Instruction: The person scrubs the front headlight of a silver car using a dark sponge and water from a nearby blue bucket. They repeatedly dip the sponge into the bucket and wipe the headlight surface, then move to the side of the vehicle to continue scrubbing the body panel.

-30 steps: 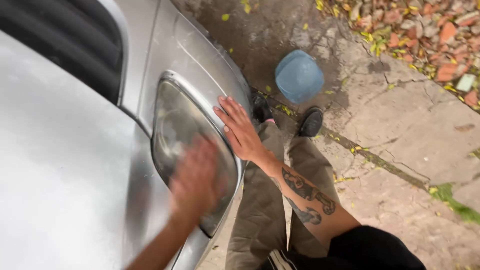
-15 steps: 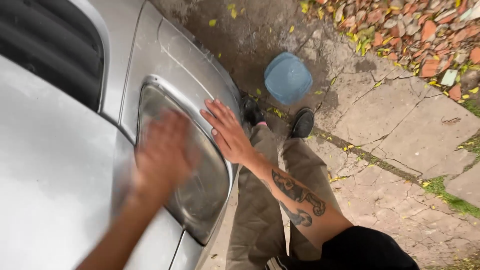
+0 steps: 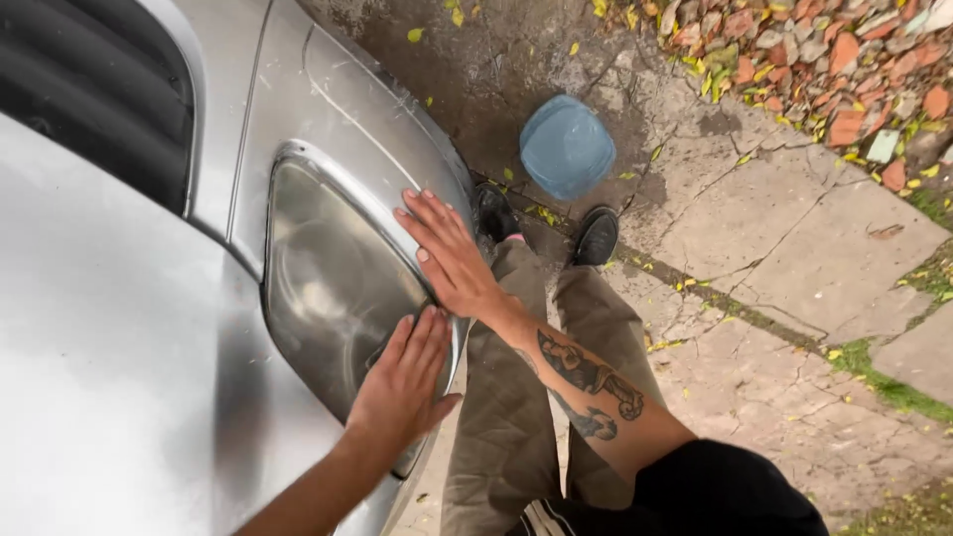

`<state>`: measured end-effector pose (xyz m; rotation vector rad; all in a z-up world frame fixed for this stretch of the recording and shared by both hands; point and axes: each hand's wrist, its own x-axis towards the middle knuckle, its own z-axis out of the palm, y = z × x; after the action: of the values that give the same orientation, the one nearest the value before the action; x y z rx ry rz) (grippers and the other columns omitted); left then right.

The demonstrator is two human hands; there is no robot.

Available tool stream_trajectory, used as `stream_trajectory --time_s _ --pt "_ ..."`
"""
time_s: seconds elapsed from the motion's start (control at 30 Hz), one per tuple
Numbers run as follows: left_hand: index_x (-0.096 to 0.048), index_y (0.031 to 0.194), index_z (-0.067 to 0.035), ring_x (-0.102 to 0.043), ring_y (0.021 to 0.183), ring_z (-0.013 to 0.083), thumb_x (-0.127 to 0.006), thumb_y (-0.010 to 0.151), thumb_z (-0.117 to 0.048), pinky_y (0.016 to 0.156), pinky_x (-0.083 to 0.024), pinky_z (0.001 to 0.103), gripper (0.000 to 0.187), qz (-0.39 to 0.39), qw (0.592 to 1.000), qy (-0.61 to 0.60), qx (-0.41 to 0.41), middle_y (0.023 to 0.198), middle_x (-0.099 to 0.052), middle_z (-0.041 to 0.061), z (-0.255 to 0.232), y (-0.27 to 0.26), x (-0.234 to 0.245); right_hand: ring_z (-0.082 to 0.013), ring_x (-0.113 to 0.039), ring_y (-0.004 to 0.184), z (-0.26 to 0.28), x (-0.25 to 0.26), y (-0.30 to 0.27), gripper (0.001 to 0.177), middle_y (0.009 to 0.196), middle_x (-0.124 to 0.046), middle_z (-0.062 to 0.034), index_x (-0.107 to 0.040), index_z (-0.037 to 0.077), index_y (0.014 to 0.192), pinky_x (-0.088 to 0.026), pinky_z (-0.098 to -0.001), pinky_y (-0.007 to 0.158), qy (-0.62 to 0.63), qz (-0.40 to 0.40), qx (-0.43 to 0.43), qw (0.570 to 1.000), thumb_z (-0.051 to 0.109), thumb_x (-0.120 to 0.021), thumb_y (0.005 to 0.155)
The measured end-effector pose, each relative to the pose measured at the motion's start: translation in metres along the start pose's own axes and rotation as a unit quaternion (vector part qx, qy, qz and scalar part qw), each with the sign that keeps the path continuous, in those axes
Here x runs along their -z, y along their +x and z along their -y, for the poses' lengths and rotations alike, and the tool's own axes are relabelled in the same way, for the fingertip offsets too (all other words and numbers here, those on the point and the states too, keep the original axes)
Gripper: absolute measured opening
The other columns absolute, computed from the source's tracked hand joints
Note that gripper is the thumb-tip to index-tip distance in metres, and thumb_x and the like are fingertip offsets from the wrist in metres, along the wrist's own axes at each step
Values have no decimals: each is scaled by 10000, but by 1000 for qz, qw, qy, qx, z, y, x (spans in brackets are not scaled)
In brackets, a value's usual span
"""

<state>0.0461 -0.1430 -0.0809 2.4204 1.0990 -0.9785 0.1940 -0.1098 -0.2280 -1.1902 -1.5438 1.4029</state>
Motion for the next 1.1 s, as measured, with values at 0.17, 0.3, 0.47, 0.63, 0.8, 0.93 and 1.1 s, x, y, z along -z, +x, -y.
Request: stream_trajectory --time_s 0.17,0.3,0.47,0.63,0.8,0.93,1.1 --pt "-323 1720 -156 -245 1626 404 -340 973 -761 1354 -119 612 962 -40 982 -81 165 1768 -327 140 80 44 12 -385 -203 1653 4 1 4 582 1768 -313 -96 -409 201 1681 -145 -590 1309 24 6 -30 999 450 -233 1184" --pt "-350 1624 -12 -243 1604 377 -427 903 -732 1334 -128 548 1022 -11 1000 -4 -2 1718 -333 207 -7 -13 -10 -366 -149 1675 3 -3 4 716 1782 -261 -84 -379 186 1673 -85 -613 1356 31 30 -59 997 583 -85 1154" --pt "-532 1573 -133 -651 1296 326 -348 969 -875 1076 -557 381 975 -80 981 82 154 1571 -574 149 52 13 45 -298 -136 1694 8 0 0 733 1784 -253 -39 -392 182 1641 -80 -592 1402 -6 54 -79 995 601 -66 1136" --pt "-391 1600 58 -240 1626 311 -253 1026 -708 1314 -161 468 967 -27 992 60 -104 1720 -364 192 -63 -79 -27 -320 -198 1691 14 9 4 503 1769 -297 -54 -427 124 1638 -152 -518 1388 -5 40 -55 998 262 -380 1157" --pt "-531 1535 -93 -504 1440 356 -464 986 -640 1178 -387 534 778 -87 992 -14 92 1567 -541 185 35 1 35 -316 -157 1704 -3 1 1 506 1790 -250 -60 -373 148 1662 -118 -557 1414 -15 49 -45 998 289 -342 1176" --pt "-372 1606 43 -280 1606 319 -212 1063 -620 1316 -167 477 871 -24 991 57 -115 1721 -353 207 -75 -100 -42 -317 -132 1703 -3 4 -2 537 1791 -235 -59 -373 161 1666 -114 -573 1412 -22 69 -43 996 397 -263 1196" --pt "-528 1530 -101 -358 1577 255 -353 1066 -618 1300 -220 473 716 -88 995 49 -27 1658 -474 105 8 -19 2 -324 -113 1716 -33 -3 -1 554 1817 -173 -27 -286 237 1700 -100 -634 1422 -59 54 -10 997 446 -212 1192"
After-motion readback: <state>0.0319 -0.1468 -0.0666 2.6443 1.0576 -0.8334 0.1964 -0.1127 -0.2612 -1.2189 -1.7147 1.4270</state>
